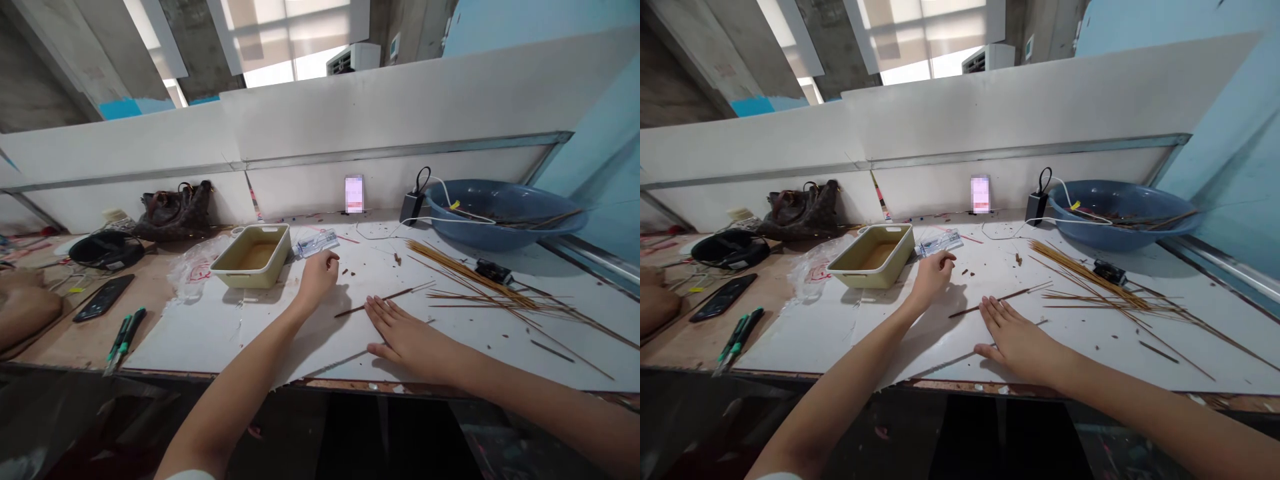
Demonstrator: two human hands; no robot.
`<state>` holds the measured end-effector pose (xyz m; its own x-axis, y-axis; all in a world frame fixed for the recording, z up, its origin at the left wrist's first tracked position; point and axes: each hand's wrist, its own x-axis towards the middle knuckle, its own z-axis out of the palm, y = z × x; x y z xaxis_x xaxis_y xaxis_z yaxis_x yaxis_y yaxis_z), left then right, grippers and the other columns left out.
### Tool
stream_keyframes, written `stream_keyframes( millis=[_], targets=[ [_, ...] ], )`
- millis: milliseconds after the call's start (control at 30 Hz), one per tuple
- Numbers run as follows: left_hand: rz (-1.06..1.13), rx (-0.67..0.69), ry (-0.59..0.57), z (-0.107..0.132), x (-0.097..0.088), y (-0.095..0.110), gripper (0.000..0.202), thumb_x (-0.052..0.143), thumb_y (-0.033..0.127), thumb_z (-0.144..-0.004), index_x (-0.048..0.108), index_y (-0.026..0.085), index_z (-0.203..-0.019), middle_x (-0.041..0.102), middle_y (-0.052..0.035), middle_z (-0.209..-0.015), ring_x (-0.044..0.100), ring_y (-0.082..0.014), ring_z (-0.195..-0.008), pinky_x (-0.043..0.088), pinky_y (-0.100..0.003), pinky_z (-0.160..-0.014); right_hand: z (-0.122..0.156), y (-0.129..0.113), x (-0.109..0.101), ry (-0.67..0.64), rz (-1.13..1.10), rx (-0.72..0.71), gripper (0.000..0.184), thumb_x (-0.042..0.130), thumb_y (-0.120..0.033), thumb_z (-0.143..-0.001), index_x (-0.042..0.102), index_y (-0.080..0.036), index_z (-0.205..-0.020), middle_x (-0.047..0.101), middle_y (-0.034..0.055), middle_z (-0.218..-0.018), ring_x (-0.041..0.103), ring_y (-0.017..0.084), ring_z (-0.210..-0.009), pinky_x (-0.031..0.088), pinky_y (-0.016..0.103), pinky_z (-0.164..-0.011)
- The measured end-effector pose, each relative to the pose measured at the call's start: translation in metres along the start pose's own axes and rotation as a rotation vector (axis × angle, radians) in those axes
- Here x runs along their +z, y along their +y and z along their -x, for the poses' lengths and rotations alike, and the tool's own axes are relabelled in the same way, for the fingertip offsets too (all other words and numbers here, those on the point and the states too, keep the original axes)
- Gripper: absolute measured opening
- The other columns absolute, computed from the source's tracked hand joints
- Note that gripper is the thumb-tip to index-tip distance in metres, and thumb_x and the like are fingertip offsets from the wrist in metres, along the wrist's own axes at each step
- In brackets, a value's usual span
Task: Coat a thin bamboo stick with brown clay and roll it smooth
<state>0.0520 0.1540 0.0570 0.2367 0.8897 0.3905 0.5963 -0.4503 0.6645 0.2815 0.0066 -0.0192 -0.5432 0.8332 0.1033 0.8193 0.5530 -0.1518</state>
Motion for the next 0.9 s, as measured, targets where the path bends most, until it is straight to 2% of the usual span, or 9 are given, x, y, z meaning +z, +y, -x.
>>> stream_keyframes(
  millis=[167, 233, 367, 467, 533, 600, 667, 800, 900],
  targets=[
    [-0.013, 0.019, 0.011, 0.001, 0.002, 0.002, 0.028, 0.056, 0.014, -0.097, 0.082, 0.020, -0.102, 0.083, -0.0053, -0.091, 0.076, -0.0229, -0.087, 0.056, -0.033, -0.086, -0.064, 0.012, -0.018, -0.084, -0.018, 0.090, 0.102, 0.020, -0.078, -0.112, 0.027, 0.001, -0.176, 0.026, 0.0301, -0.180, 0.023, 0.042, -0.169, 0.027, 0.062, -0.138],
    [-0.014, 0.012, 0.008, 0.002, 0.002, 0.002, 0.028, 0.056, 0.014, -0.098, 0.082, 0.020, -0.103, 0.083, -0.0052, -0.091, 0.076, -0.0227, -0.086, 0.056, -0.033, -0.086, -0.076, 0.012, -0.022, -0.098, -0.017, 0.103, 0.103, 0.016, -0.078, -0.112, 0.030, 0.002, -0.175, 0.026, 0.0303, -0.180, 0.023, 0.041, -0.170, 0.025, 0.060, -0.138],
    [-0.018, 0.005, 0.003, 0.002, 0.002, 0.002, 0.027, 0.057, 0.015, -0.097, 0.083, 0.021, -0.105, 0.084, -0.0049, -0.095, 0.076, -0.0226, -0.089, 0.056, -0.033, -0.087, -0.049, 0.003, -0.019, -0.085, -0.006, 0.077, 0.105, 0.020, -0.079, -0.111, 0.032, 0.005, -0.173, 0.026, 0.0319, -0.179, 0.025, 0.042, -0.169, 0.028, 0.058, -0.138],
    [-0.024, 0.017, -0.006, 0.002, 0.002, 0.003, 0.027, 0.057, 0.015, -0.097, 0.082, 0.021, -0.104, 0.084, -0.0052, -0.095, 0.075, -0.0229, -0.089, 0.056, -0.034, -0.088, -0.011, -0.006, -0.014, -0.051, -0.008, 0.026, 0.099, 0.027, -0.078, -0.112, 0.031, -0.004, -0.177, 0.030, 0.0276, -0.179, 0.031, 0.041, -0.168, 0.033, 0.057, -0.136],
    [-0.020, 0.025, -0.007, 0.002, 0.003, 0.003, 0.027, 0.057, 0.015, -0.097, 0.082, 0.021, -0.104, 0.084, -0.0052, -0.095, 0.075, -0.0226, -0.088, 0.056, -0.034, -0.087, 0.001, -0.007, -0.013, -0.056, -0.011, 0.016, 0.098, 0.028, -0.078, -0.112, 0.031, -0.006, -0.177, 0.031, 0.0268, -0.179, 0.033, 0.041, -0.167, 0.035, 0.058, -0.136],
    [-0.015, 0.026, -0.002, 0.003, 0.004, 0.003, 0.027, 0.057, 0.015, -0.097, 0.082, 0.021, -0.105, 0.084, -0.0051, -0.095, 0.075, -0.0223, -0.088, 0.055, -0.033, -0.087, -0.005, -0.004, -0.014, -0.092, -0.015, 0.031, 0.102, 0.026, -0.079, -0.111, 0.031, -0.001, -0.176, 0.029, 0.0293, -0.179, 0.032, 0.043, -0.167, 0.033, 0.058, -0.136],
    [-0.014, 0.020, -0.002, 0.003, 0.005, 0.003, 0.027, 0.057, 0.015, -0.097, 0.082, 0.021, -0.105, 0.084, -0.0049, -0.094, 0.075, -0.0220, -0.087, 0.056, -0.033, -0.086, -0.028, 0.003, -0.016, -0.118, -0.019, 0.055, 0.106, 0.023, -0.080, -0.111, 0.030, 0.004, -0.174, 0.025, 0.0316, -0.179, 0.028, 0.044, -0.168, 0.030, 0.058, -0.137],
    [-0.019, 0.027, -0.004, 0.003, 0.004, 0.002, 0.027, 0.057, 0.015, -0.097, 0.082, 0.020, -0.105, 0.084, -0.0048, -0.093, 0.075, -0.0220, -0.087, 0.055, -0.033, -0.086, -0.075, 0.015, -0.020, -0.094, -0.044, 0.099, 0.097, 0.021, -0.075, -0.113, 0.023, -0.003, -0.178, 0.021, 0.0276, -0.182, 0.021, 0.040, -0.171, 0.025, 0.061, -0.138],
    [-0.023, 0.034, -0.005, 0.003, 0.003, 0.002, 0.027, 0.057, 0.015, -0.098, 0.082, 0.021, -0.105, 0.084, -0.0046, -0.094, 0.075, -0.0222, -0.088, 0.055, -0.033, -0.086, -0.071, 0.012, -0.020, -0.107, -0.056, 0.099, 0.097, 0.025, -0.073, -0.114, 0.024, 0.000, -0.177, 0.020, 0.0299, -0.181, 0.021, 0.040, -0.171, 0.026, 0.062, -0.138]
  ],
)
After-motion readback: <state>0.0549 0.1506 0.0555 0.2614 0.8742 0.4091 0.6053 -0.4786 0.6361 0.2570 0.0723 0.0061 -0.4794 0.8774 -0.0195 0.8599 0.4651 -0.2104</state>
